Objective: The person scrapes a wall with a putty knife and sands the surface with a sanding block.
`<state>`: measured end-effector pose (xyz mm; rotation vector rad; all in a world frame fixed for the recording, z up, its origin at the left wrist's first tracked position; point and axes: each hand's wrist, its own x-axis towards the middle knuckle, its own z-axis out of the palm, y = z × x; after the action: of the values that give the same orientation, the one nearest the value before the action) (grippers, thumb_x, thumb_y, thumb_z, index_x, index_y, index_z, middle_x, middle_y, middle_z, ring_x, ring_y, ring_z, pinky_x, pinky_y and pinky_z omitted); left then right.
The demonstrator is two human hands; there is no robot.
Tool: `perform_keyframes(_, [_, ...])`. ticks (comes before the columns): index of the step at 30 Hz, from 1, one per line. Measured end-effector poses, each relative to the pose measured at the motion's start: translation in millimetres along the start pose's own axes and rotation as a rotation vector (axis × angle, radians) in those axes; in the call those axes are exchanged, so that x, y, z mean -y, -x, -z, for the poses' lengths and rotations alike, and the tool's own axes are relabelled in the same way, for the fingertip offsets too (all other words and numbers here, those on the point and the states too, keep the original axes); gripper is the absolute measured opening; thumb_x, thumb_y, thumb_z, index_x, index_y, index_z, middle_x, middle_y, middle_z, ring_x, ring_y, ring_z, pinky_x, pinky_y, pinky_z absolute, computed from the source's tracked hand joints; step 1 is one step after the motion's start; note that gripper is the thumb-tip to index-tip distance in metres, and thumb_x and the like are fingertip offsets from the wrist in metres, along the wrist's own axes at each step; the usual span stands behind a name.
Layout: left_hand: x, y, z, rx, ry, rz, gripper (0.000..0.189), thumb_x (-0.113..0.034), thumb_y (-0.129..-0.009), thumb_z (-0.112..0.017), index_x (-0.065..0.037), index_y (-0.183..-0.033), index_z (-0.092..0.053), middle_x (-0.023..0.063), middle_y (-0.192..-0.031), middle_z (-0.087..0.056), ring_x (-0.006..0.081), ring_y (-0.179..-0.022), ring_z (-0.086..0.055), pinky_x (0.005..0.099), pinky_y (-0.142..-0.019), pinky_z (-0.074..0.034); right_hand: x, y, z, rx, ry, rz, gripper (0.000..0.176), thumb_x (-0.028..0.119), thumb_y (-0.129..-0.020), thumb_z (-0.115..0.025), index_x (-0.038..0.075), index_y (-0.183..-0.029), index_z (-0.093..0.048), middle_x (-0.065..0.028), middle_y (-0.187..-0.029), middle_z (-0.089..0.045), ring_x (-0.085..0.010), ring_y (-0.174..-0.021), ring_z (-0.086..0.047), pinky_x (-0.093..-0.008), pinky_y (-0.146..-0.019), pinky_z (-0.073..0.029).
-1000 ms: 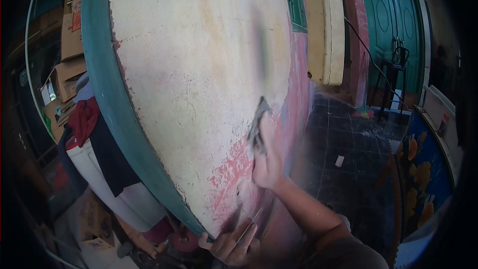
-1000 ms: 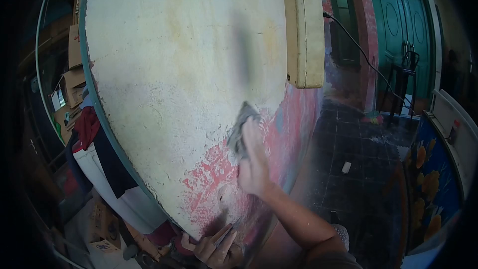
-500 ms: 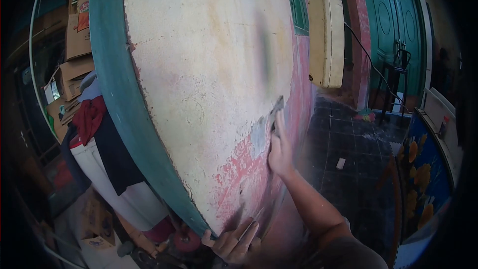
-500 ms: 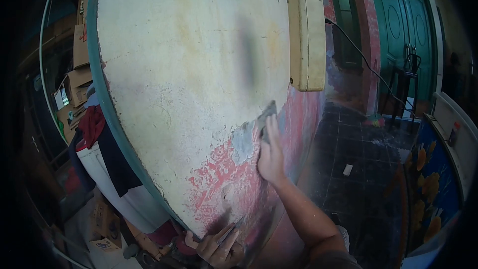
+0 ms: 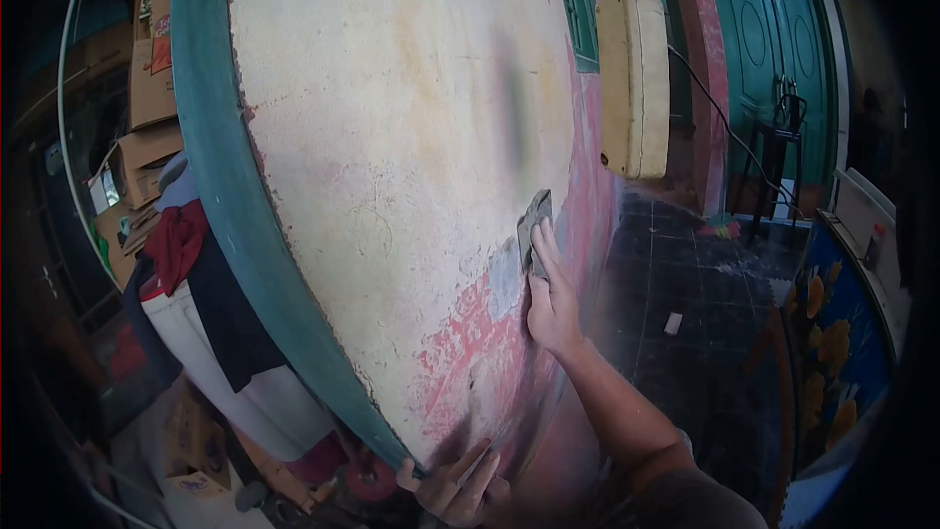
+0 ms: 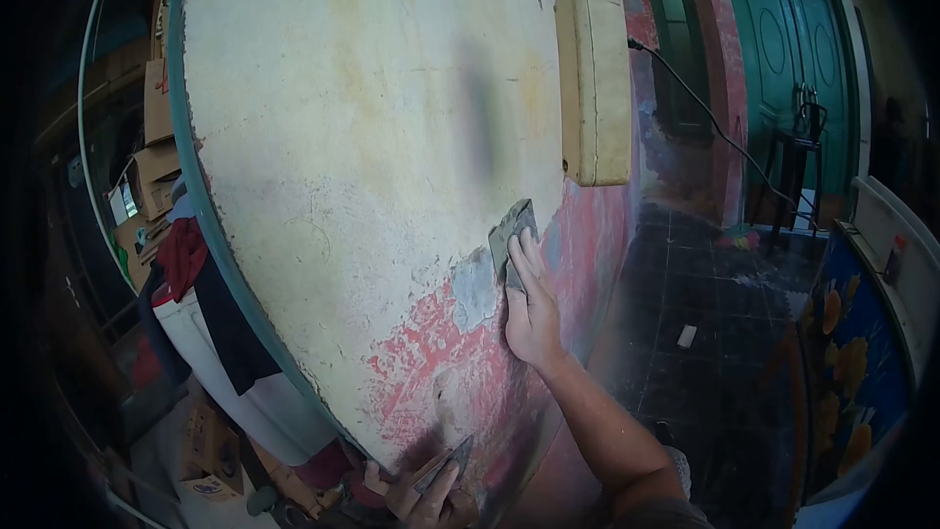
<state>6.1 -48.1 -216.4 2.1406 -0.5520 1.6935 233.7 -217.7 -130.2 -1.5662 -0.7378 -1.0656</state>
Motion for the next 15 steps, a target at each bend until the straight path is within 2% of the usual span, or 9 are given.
perform_keyframes(1, [-0.1, 1.1, -0.9, -0.011, -0.006, -0.005, 0.029, -0.023, -0.097, -0.066, -0.021, -0.121, -0.083, -0.0087, -0.094, -0.082, 0.0080, -0.068, -0.063, 0.0563, -0.129, -0.020, 1.0, -1.4, 0.2, -0.002, -0.021, -0.031, 0.055, 0.000, -0.106, -0.044, -0.005, -0.161, -0.046, -0.0299, -0.174, -0.032, -0.0408, -0.164, -0.027, -0.0452, -0.134, -0.021])
perform_keyframes(4, [-0.2, 4.6, -1.6, -0.039, -0.035, -0.020, 0.029, -0.023, -0.097, -0.066, -0.021, -0.121, -0.083, -0.0093, -0.093, -0.082, 0.0076, -0.068, -0.063, 0.0565, -0.129, -0.020, 1.5, -6.8, -6.0, -0.148, -0.287, -0.163, 0.047, 0.005, -0.113, -0.038, -0.011, -0.156, -0.050, -0.0241, -0.165, -0.049, -0.0315, -0.157, -0.042, -0.0410, -0.131, -0.028])
perform_keyframes(7, [2.3, 8.2, -6.4, -0.093, -0.074, -0.048, 0.029, -0.023, -0.097, -0.066, -0.022, -0.121, -0.083, -0.0098, -0.092, -0.082, 0.0072, -0.068, -0.062, 0.0567, -0.129, -0.019, -0.1, -12.5, -2.0, -0.202, -0.436, -0.253, 0.045, 0.009, -0.115, -0.040, -0.012, -0.154, -0.051, -0.0219, -0.161, -0.054, -0.0273, -0.152, -0.048, -0.0389, -0.128, -0.034])
perform_keyframes(8, [2.7, 8.6, -8.5, -0.121, -0.090, -0.062, 0.029, -0.023, -0.097, -0.066, -0.022, -0.121, -0.083, -0.0099, -0.092, -0.082, 0.0070, -0.067, -0.062, 0.0568, -0.129, -0.019, 1.8, -12.8, -1.3, -0.231, -0.405, -0.259, 0.043, 0.013, -0.117, -0.042, -0.012, -0.150, -0.055, -0.0195, -0.153, -0.060, -0.0253, -0.143, -0.055, -0.0376, -0.125, -0.037])
perform_keyframes(10, [1.8, 7.0, -11.4, -0.153, -0.105, -0.081, 0.029, -0.023, -0.097, -0.066, -0.022, -0.120, -0.083, -0.0103, -0.092, -0.082, 0.0068, -0.067, -0.062, 0.0570, -0.130, -0.019, 4.1, -13.7, 1.8, -0.268, -0.475, -0.277, 0.042, 0.013, -0.117, -0.043, -0.012, -0.146, -0.058, -0.0192, -0.148, -0.063, -0.0255, -0.138, -0.059, -0.0375, -0.122, -0.041])
perform_keyframes(11, [-4.0, 3.6, -8.2, -0.122, -0.112, -0.073, 0.030, -0.024, -0.098, -0.065, -0.023, -0.122, -0.083, -0.0104, -0.095, -0.082, 0.0071, -0.072, -0.063, 0.0554, -0.129, -0.022, 4.9, -10.5, 3.0, -0.272, -0.518, -0.294, 0.041, 0.013, -0.117, -0.044, -0.012, -0.145, -0.060, -0.0191, -0.146, -0.065, -0.0257, -0.136, -0.060, -0.0374, -0.120, -0.043])
perform_keyframes(13, [-14.9, -4.5, -0.9, -0.061, -0.151, -0.034, 0.032, -0.025, -0.101, -0.063, -0.023, -0.126, -0.083, -0.0105, -0.103, -0.082, 0.0079, -0.083, -0.065, 0.0524, -0.129, -0.028, -9.2, -2.1, 23.3, -0.216, -0.344, -0.359, 0.040, 0.016, -0.117, -0.045, -0.013, -0.138, -0.064, -0.0214, -0.137, -0.069, -0.0276, -0.126, -0.064, -0.0383, -0.114, -0.047])
perform_keyframes(14, [-28.7, -10.3, -27.2, -0.305, -0.045, -0.019, 0.033, -0.023, -0.100, -0.064, -0.023, -0.128, -0.082, -0.0081, -0.109, -0.081, 0.0101, -0.093, -0.066, 0.0537, -0.127, -0.033, 3.9, -7.6, 31.6, -0.239, -0.097, -0.303, 0.041, 0.019, -0.117, -0.048, -0.012, -0.132, -0.068, -0.0234, -0.129, -0.072, -0.0304, -0.119, -0.067, -0.0394, -0.108, -0.050])
perform_keyframes(15, [-26.8, -24.8, -24.1, -0.263, 0.008, -0.139, 0.035, -0.021, -0.096, -0.065, -0.019, -0.127, -0.081, -0.0038, -0.111, -0.079, 0.0125, -0.101, -0.067, 0.0553, -0.125, -0.038, -13.4, -7.5, 43.5, -0.187, 0.003, -0.161, 0.042, 0.023, -0.116, -0.049, -0.012, -0.130, -0.068, -0.0231, -0.129, -0.073, -0.0309, -0.118, -0.069, -0.0406, -0.106, -0.052])
